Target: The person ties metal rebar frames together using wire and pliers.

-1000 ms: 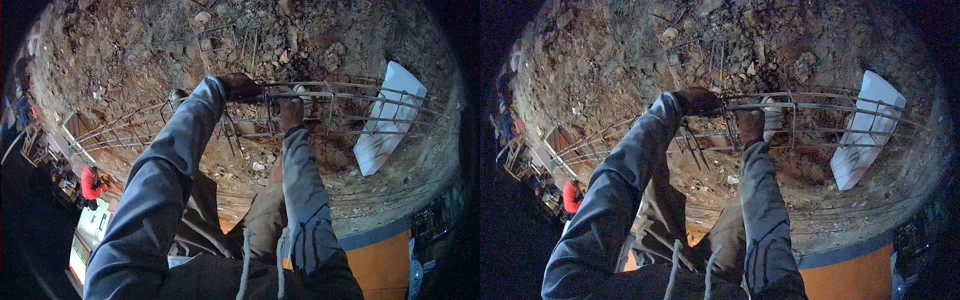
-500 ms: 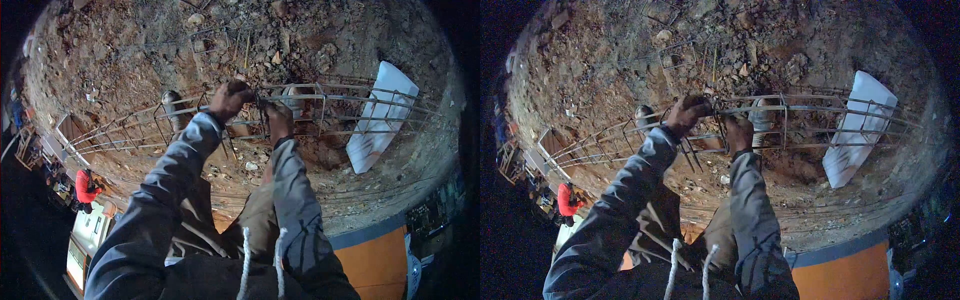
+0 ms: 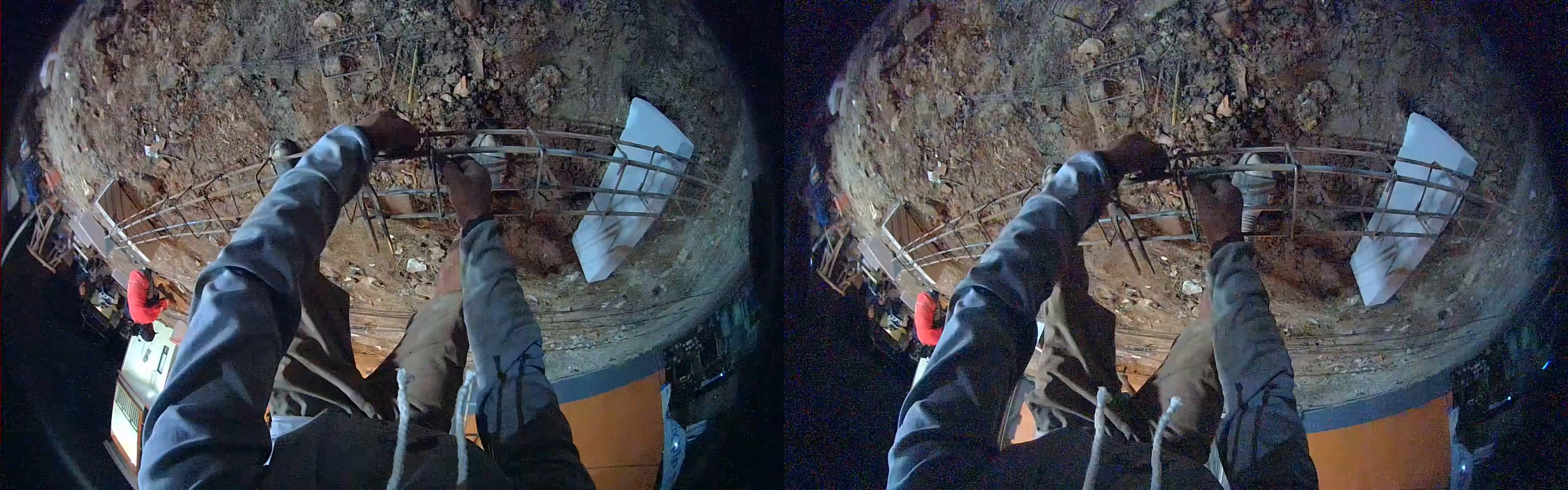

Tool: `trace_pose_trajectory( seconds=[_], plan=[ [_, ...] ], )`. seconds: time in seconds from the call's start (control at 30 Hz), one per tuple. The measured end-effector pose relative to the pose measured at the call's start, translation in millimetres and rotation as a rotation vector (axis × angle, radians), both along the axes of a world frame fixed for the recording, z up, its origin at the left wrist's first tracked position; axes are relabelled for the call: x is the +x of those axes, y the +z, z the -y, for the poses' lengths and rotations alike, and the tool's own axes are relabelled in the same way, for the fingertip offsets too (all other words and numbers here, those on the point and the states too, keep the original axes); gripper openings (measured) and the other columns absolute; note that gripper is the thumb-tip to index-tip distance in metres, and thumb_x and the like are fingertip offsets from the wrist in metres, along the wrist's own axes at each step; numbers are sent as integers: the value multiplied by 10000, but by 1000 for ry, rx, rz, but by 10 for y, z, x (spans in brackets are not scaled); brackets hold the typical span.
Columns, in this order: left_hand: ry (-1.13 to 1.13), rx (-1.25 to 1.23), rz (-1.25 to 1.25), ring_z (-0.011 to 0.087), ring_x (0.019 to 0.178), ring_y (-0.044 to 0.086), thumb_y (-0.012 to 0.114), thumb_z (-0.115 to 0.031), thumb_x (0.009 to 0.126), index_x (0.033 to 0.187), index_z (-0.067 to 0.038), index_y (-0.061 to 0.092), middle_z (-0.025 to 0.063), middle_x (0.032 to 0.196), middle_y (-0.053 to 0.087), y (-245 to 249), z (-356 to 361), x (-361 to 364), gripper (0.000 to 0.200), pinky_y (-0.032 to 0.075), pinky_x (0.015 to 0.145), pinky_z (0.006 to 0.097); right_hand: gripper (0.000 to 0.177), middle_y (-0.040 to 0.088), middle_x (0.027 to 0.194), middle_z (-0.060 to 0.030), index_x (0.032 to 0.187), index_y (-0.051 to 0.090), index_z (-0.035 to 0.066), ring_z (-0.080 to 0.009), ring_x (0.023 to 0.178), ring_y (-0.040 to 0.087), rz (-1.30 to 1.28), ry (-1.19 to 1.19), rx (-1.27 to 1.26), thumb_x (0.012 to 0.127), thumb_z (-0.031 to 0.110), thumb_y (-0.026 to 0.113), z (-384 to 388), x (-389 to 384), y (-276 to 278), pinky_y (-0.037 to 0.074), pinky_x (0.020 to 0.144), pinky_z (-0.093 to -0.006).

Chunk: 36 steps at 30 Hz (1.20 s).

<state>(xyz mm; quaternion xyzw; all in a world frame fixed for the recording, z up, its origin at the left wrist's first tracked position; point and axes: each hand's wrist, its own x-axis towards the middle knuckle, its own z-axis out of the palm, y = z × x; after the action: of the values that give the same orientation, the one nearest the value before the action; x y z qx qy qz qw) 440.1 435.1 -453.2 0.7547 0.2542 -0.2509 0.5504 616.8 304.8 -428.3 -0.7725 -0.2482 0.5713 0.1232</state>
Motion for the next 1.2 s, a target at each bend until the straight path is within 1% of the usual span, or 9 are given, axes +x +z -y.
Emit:
trace_pose_trajectory(
  seconds=[0.17,0.3,0.33,0.43,0.6,0.67,0.77,0.9,1.2],
  plan=[
    [897,-16,359,228,682,633,634,-187,768,744,-143,672,49,755,647,181,282,-171,63,511,619,344,295,623,731,-127,810,641,10,-264,689,583,9,37,-80,755,299,622,-114,3,151,430,634,-376],
    [1462,-963,164,252,726,637,659,-143,746,843,-109,680,56,811,649,65,324,-129,105,522,682,353,272,561,639,-93,723,601,5,-197,599,504,-88,-69,-107,725,276,617,-107,7,135,389,565,-357],
    [1467,-965,166,252,726,637,659,-143,746,843,-109,680,56,811,649,64,277,-76,105,522,682,353,264,534,609,-79,692,582,6,-175,574,470,-71,-48,-201,716,267,614,-56,21,53,373,546,-352],
    [-55,244,41,273,741,632,568,-300,830,916,-153,654,46,851,648,136,-19,75,191,520,662,376,260,492,578,-76,660,543,7,-162,558,438,-81,-72,-91,705,255,606,-65,24,84,354,528,-352],
    [118,437,217,243,694,628,632,-286,772,859,-130,648,52,763,643,-28,172,25,180,515,645,358,243,505,594,-62,676,558,-11,-167,570,451,-31,-100,-56,706,222,622,-141,-40,272,376,555,-340],
    [1383,-453,-133,192,685,615,643,-144,733,835,-57,616,60,762,627,207,303,67,137,505,647,323,248,513,595,-62,687,573,-18,-171,574,461,-80,-154,-1,709,221,637,-14,-58,178,384,567,-336],
    [1660,-474,42,160,700,597,617,-26,692,819,-2,587,63,813,624,687,304,223,134,490,648,304,251,524,598,-70,704,590,-31,-184,591,480,-29,-386,210,724,209,663,74,-153,151,405,596,-345],
    [1194,414,160,264,764,605,594,-28,724,907,-30,574,124,894,620,888,610,225,183,485,685,336,211,566,632,-130,758,578,-35,-276,618,548,21,-119,101,754,166,641,9,-91,266,414,613,-393],
    [1157,204,242,286,955,605,537,-57,822,1292,-75,418,170,1032,614,877,668,63,485,465,810,353,156,547,698,-192,781,571,-27,-292,650,537,85,179,202,767,129,570,4,-49,427,418,608,-383]
  ],
)
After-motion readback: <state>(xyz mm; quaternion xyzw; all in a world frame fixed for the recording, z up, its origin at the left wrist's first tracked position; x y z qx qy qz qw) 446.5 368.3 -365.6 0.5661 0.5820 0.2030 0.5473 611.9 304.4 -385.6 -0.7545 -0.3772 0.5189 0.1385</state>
